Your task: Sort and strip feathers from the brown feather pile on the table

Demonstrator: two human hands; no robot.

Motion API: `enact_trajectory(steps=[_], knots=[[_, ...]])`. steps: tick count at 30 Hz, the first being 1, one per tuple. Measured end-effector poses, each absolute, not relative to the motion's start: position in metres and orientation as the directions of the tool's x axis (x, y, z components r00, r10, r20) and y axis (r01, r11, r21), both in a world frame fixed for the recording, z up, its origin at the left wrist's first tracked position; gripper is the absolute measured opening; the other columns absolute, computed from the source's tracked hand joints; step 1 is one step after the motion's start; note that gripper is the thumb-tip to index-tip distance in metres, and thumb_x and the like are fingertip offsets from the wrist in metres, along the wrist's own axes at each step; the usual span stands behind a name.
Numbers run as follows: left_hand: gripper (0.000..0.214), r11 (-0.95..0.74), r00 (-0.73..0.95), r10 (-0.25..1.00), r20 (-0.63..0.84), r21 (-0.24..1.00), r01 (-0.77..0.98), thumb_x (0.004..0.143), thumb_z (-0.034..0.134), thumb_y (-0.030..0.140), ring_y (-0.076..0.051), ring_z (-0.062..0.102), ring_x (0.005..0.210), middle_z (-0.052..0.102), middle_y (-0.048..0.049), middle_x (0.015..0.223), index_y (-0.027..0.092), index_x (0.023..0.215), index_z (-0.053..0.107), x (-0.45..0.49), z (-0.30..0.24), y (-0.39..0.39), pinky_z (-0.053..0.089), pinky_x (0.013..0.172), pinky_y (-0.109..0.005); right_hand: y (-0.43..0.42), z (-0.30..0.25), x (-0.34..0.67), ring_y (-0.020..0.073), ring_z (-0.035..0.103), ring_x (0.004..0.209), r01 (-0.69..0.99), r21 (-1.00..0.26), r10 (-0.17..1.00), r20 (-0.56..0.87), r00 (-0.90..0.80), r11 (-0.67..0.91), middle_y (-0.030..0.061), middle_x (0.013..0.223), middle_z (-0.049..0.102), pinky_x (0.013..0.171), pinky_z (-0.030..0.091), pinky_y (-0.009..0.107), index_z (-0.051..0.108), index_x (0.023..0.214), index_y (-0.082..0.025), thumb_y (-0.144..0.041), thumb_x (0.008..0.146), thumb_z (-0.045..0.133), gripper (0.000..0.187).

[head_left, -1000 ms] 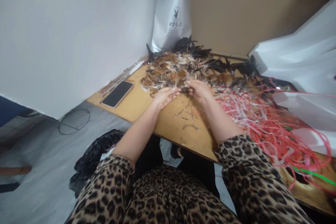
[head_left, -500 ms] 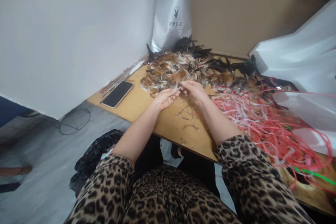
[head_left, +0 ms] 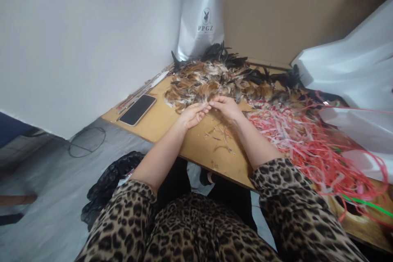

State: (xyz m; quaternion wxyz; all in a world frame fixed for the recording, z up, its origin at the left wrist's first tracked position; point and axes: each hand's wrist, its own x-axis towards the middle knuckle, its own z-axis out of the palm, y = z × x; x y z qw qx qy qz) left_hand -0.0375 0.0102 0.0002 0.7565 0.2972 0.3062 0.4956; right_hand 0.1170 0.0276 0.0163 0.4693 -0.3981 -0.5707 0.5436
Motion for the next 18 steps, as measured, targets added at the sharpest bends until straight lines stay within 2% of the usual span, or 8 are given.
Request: enact_trajectory(steps=[5,18], knots=[[0.009,0.203,0.19,0.974,-0.125,0.857,-0.473,0.075,0.064,0.017,-0.005,0.061,0.059,0.069,-0.0072,0.078,0.009,0.079,0.064,-0.0328,-0.006,0.0127,0.045,0.052,-0.013,0.0269,0.0166,0.117,0.0062,0.039,0.047,0.033,-0.991,0.979,0.125,-0.161,0.131,-0.005,0.05,0.051,0.049,0.03,0.022,0.058,0.062,-0.016,-0.043,0.055,0.072,0.032],[0.016,0.128,0.173,0.982,-0.078,0.945,-0.3,0.068,0.07,0.022,-0.005,0.057,0.05,0.065,-0.005,0.062,0.008,0.069,0.063,-0.0304,-0.0087,0.0132,0.042,0.049,-0.015,0.0286,0.0136,0.1169,0.0073,0.042,0.052,0.098,-0.974,0.968,0.189,-0.163,0.207,-0.0039,0.055,0.054,0.055,0.035,0.022,0.058,0.06,-0.016,-0.04,0.056,0.07,0.028]])
